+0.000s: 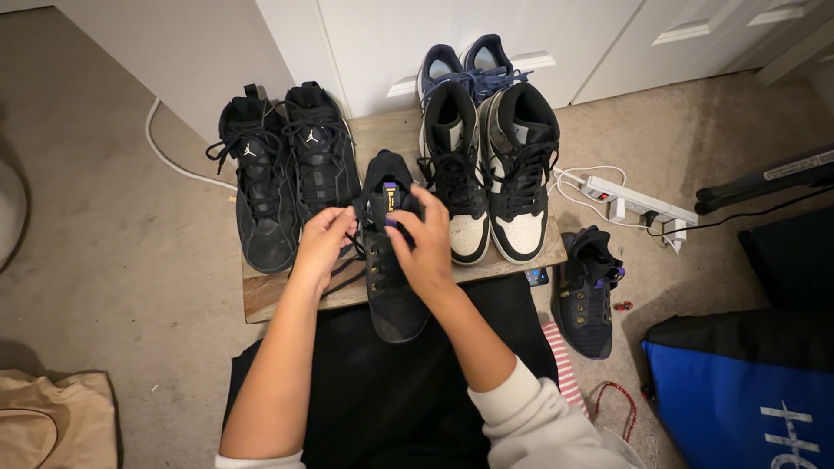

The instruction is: The person removes a shoelace from a black sneaker with purple accents, then re-laces the same shoe by threading the lace through the eyelets and tying it. The person then picks up the matching sneaker and places it on the bench.

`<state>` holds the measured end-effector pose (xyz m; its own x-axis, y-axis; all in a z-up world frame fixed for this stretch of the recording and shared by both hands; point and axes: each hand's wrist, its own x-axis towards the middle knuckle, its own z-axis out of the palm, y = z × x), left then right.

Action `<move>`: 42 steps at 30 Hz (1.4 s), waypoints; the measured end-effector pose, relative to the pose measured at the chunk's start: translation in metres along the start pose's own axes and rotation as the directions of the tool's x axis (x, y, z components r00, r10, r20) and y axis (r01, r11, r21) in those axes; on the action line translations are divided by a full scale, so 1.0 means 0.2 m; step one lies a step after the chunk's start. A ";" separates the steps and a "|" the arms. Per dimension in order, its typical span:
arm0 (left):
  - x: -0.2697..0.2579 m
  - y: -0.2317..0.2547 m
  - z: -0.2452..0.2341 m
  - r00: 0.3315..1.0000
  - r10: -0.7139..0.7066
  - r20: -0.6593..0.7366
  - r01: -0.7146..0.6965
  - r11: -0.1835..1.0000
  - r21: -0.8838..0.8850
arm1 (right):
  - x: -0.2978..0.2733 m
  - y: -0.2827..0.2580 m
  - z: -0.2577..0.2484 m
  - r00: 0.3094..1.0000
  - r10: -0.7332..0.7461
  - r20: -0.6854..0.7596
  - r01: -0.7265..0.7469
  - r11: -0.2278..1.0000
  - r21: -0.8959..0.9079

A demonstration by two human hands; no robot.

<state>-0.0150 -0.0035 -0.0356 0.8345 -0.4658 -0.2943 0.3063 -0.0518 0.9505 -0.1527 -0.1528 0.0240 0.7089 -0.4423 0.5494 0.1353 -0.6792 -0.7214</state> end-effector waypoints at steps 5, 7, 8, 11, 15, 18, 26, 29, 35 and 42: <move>0.01 0.04 0.01 0.996 0.082 0.037 -0.085 0.993 0.083 | 0.12 0.01 0.09 0.988 -0.129 0.084 0.140 0.980 -0.140; -0.01 0.07 0.02 0.959 0.270 0.082 -0.276 0.957 0.088 | 0.16 0.01 0.12 0.979 -0.112 0.168 0.142 0.973 -0.179; -0.02 0.10 0.02 0.954 0.291 0.072 -0.298 0.944 0.142 | 0.17 0.01 0.13 0.972 -0.100 0.212 0.144 0.969 -0.200; -0.06 0.16 0.04 0.928 0.371 0.035 -0.358 0.860 0.364 | 0.19 0.03 0.16 0.960 -0.011 0.281 0.064 0.981 -0.182; -0.16 0.21 0.08 0.747 0.649 0.144 -0.556 0.491 0.670 | 0.22 0.04 0.17 0.951 0.034 0.307 0.010 0.990 -0.140; -0.21 0.24 0.09 0.566 0.779 0.268 -0.682 0.261 0.684 | 0.22 0.03 0.16 0.962 0.034 0.270 -0.008 0.995 -0.096; -0.17 0.20 0.13 0.852 0.523 -0.028 -0.460 0.773 0.437 | 0.12 0.01 0.19 0.964 -0.237 0.118 0.260 0.933 -0.247; -0.14 0.21 0.11 0.900 0.435 -0.005 -0.417 0.866 0.277 | 0.11 0.02 0.19 0.958 -0.258 0.125 0.281 0.930 -0.236; -0.17 0.22 0.12 0.740 0.671 0.043 -0.581 0.605 0.544 | 0.13 0.03 0.13 0.961 -0.239 0.142 0.259 0.956 -0.138; -0.24 0.23 0.14 0.519 0.854 0.022 -0.654 0.380 0.654 | 0.00 0.03 -0.01 0.997 -0.041 0.061 0.042 0.999 -0.021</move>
<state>-0.0536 -0.0079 0.0250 0.6850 -0.3059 0.6613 -0.7286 -0.2931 0.6191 -0.1534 -0.1570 0.0203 0.7435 -0.3780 0.5516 0.1504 -0.7093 -0.6887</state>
